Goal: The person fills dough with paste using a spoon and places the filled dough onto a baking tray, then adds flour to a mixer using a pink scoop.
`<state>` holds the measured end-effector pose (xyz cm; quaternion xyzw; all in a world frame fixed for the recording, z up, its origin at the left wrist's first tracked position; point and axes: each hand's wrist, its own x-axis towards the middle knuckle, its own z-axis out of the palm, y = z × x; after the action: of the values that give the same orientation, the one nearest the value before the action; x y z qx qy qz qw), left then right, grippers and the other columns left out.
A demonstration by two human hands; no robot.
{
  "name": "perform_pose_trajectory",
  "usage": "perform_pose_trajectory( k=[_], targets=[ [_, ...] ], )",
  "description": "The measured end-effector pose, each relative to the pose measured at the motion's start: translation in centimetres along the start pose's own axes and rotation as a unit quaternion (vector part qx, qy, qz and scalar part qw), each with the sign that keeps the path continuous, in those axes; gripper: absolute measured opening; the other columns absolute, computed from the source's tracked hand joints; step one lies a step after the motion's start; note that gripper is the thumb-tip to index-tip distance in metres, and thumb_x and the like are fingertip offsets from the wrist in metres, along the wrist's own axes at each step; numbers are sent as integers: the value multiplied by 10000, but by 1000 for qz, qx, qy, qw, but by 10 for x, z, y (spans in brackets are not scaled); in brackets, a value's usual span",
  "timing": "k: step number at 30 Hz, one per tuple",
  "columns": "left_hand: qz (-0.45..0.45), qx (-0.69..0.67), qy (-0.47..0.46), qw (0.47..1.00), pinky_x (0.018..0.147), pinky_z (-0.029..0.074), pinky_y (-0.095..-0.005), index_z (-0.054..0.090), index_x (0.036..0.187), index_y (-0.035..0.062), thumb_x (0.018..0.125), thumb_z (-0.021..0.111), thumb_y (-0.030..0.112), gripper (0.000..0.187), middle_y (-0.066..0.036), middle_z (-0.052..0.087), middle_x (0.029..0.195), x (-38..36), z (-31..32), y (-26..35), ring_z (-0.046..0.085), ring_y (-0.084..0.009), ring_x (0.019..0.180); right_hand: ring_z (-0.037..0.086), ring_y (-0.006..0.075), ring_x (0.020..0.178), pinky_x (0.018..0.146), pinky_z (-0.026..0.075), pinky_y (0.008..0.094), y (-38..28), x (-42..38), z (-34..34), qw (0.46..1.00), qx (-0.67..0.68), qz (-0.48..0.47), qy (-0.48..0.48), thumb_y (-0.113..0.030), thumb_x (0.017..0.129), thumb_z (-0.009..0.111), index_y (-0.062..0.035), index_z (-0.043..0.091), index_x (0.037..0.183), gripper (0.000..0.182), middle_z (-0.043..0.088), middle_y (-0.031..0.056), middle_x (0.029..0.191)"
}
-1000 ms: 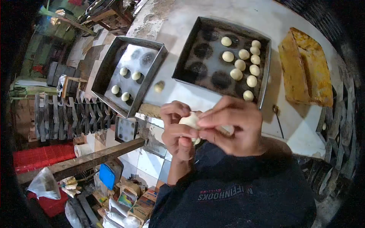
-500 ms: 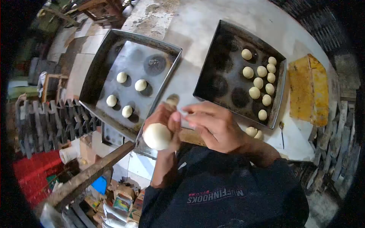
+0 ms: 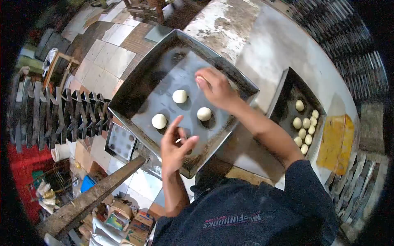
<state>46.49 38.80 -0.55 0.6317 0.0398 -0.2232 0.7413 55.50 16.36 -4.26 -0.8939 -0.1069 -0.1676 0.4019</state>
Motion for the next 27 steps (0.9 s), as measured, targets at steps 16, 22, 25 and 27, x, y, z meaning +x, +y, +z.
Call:
perform_pose_trajectory(
  k=[16,22,25,27],
  targets=[
    [360,287,-304,834,761,499,-428,679,981,23,829,698,297,313,-197,621,933,18,275,-87,603,-390,830,559,310,965,888,444,396,-77,-219,-206,897,-130,74,416,-141,844,540,-3,610,1018,233,577,194,1026],
    [265,527,-337,734,785,505,-482,613,1008,-51,812,695,398,497,-301,576,1029,55,431,-204,593,-453,939,573,243,800,770,446,340,-54,-341,-276,876,-69,191,437,-174,855,566,-26,639,900,170,584,124,837],
    [316,496,-292,754,790,461,-491,585,957,-41,870,639,288,345,-271,562,1009,20,446,-206,542,-437,931,547,188,758,726,439,301,-28,-391,-302,870,-14,250,424,-212,882,580,-23,630,911,198,581,83,830],
    [223,411,-287,836,782,466,-476,575,968,-32,876,634,240,293,-257,567,994,-6,445,-206,547,-428,927,559,149,827,765,450,279,-6,-428,-311,853,62,342,389,-254,916,570,-12,635,995,263,609,48,884]
  ],
)
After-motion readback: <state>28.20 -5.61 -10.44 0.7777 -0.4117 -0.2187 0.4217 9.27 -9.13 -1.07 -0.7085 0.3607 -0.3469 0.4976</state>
